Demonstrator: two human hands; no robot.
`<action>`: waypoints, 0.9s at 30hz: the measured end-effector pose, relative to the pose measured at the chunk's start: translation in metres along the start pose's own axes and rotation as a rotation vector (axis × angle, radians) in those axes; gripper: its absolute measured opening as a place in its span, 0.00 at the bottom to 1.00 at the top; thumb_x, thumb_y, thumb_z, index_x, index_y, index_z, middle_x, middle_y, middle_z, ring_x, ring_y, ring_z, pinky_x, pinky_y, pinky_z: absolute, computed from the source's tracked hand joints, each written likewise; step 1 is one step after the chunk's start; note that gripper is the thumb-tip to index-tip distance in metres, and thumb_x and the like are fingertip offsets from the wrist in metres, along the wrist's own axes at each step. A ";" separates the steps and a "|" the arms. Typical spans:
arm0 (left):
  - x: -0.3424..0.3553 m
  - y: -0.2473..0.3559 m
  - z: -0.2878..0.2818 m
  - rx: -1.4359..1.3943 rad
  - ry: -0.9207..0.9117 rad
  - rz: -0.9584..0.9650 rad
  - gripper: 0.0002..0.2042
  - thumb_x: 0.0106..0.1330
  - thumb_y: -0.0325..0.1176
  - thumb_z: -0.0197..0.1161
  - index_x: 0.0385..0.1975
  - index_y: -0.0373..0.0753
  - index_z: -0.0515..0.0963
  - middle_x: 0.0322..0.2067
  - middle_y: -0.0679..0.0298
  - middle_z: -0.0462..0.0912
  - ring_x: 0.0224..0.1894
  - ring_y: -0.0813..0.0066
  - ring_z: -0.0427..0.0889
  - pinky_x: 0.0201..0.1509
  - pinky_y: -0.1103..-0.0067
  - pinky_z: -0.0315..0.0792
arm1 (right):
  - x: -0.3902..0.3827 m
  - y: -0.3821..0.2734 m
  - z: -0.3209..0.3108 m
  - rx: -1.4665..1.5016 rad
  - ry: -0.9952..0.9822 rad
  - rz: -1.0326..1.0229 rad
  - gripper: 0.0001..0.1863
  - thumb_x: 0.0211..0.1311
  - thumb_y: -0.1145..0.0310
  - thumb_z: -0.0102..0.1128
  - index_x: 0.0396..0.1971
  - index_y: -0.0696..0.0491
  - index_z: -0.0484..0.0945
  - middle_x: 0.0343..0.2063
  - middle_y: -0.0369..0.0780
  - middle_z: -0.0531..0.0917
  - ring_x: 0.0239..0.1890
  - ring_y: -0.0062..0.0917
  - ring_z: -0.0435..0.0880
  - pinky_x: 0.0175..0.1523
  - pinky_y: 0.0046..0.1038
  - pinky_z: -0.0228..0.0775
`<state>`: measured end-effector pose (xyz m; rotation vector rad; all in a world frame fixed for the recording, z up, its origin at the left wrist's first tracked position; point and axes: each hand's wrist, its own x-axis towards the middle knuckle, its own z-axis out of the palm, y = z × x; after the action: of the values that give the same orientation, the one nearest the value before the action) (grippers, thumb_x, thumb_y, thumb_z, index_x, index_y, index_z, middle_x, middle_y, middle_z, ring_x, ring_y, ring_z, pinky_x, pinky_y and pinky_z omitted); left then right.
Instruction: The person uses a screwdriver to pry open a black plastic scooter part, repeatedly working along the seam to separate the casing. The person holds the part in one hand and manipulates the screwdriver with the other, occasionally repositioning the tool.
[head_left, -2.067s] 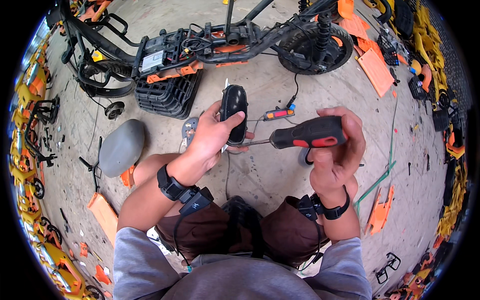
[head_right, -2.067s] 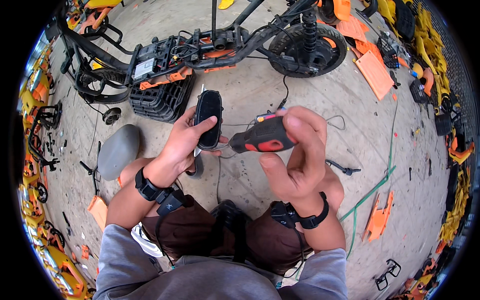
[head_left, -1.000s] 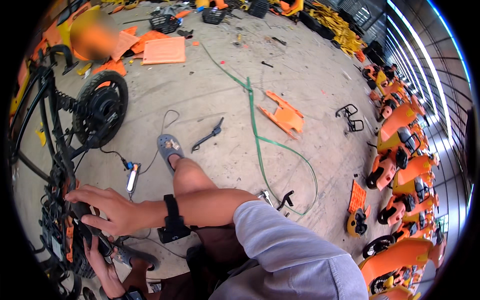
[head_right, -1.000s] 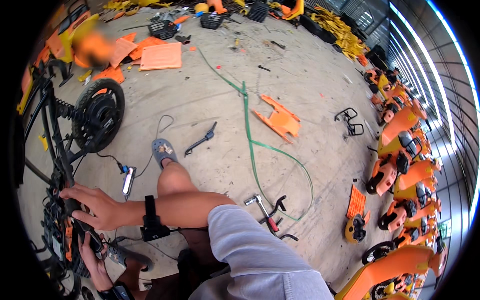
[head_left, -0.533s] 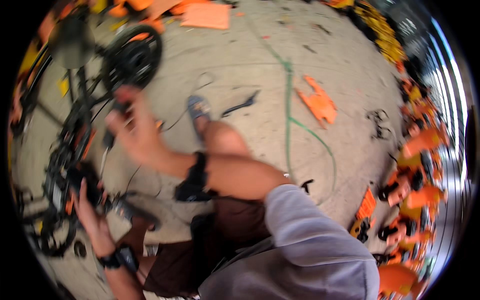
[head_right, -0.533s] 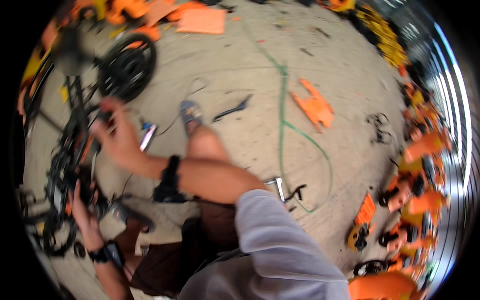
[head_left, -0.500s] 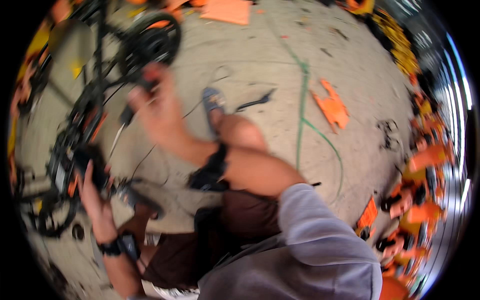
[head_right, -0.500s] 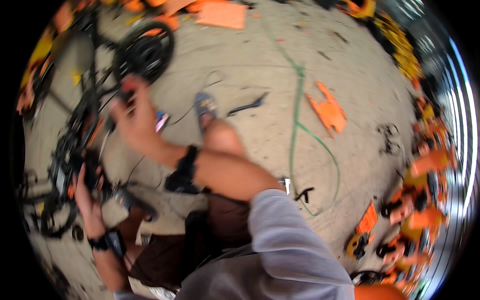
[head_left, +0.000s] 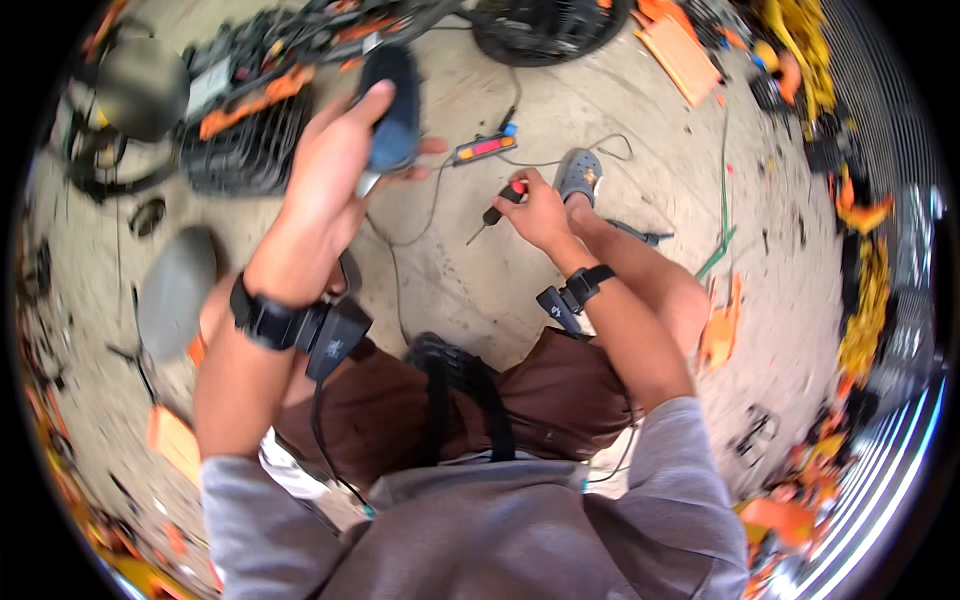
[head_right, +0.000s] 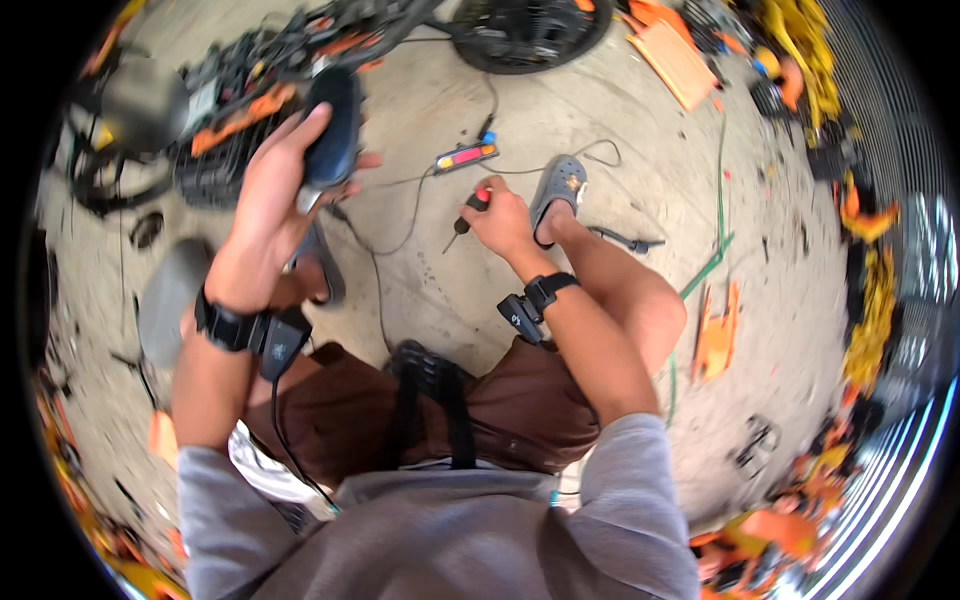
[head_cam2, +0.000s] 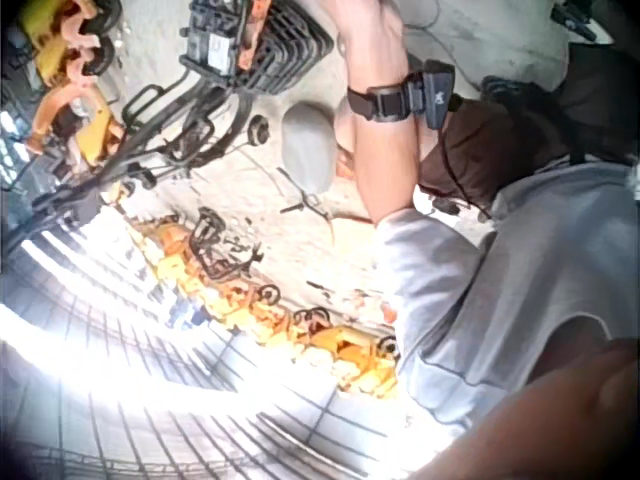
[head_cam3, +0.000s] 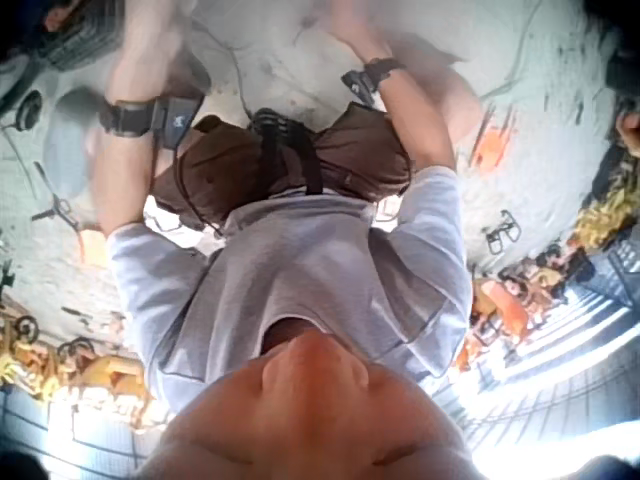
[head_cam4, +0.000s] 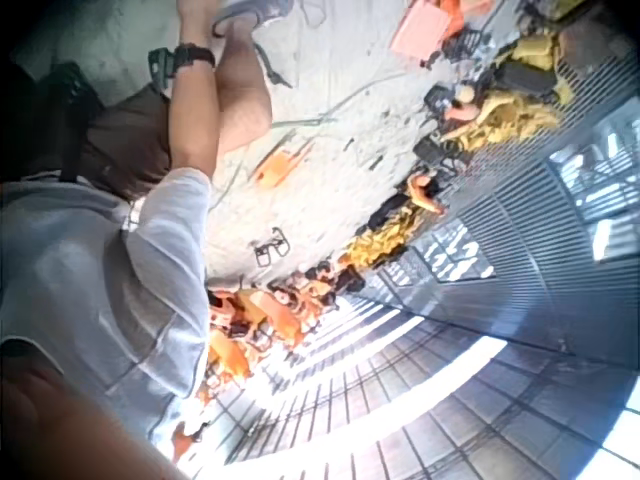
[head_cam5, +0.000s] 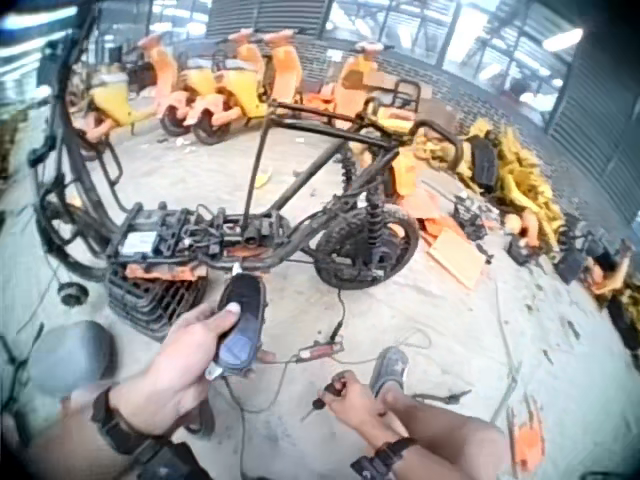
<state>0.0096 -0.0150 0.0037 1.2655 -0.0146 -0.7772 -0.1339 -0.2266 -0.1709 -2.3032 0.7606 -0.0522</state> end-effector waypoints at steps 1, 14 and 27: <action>-0.002 -0.002 0.004 -0.009 -0.013 0.032 0.16 0.75 0.40 0.53 0.51 0.33 0.71 0.42 0.58 0.81 0.39 0.62 0.88 0.32 0.75 0.81 | 0.000 0.016 0.013 0.022 0.006 0.025 0.24 0.52 0.59 0.72 0.45 0.58 0.76 0.28 0.46 0.84 0.32 0.36 0.87 0.39 0.34 0.77; -0.004 -0.003 -0.005 -0.062 0.001 0.115 0.19 0.75 0.39 0.53 0.56 0.30 0.68 0.42 0.55 0.80 0.37 0.63 0.88 0.33 0.75 0.84 | -0.023 0.084 0.076 0.170 0.022 0.098 0.20 0.53 0.62 0.72 0.43 0.56 0.81 0.25 0.41 0.82 0.26 0.29 0.83 0.35 0.29 0.74; -0.006 -0.005 -0.009 -0.072 0.008 0.124 0.20 0.75 0.40 0.54 0.57 0.30 0.66 0.43 0.54 0.80 0.37 0.62 0.88 0.33 0.73 0.84 | -0.044 0.042 0.082 0.042 -0.078 0.058 0.20 0.54 0.63 0.72 0.45 0.53 0.80 0.25 0.41 0.81 0.27 0.32 0.81 0.36 0.31 0.74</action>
<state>0.0066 -0.0047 -0.0012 1.1879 -0.0580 -0.6600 -0.1715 -0.1770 -0.2522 -2.2283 0.7788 0.0474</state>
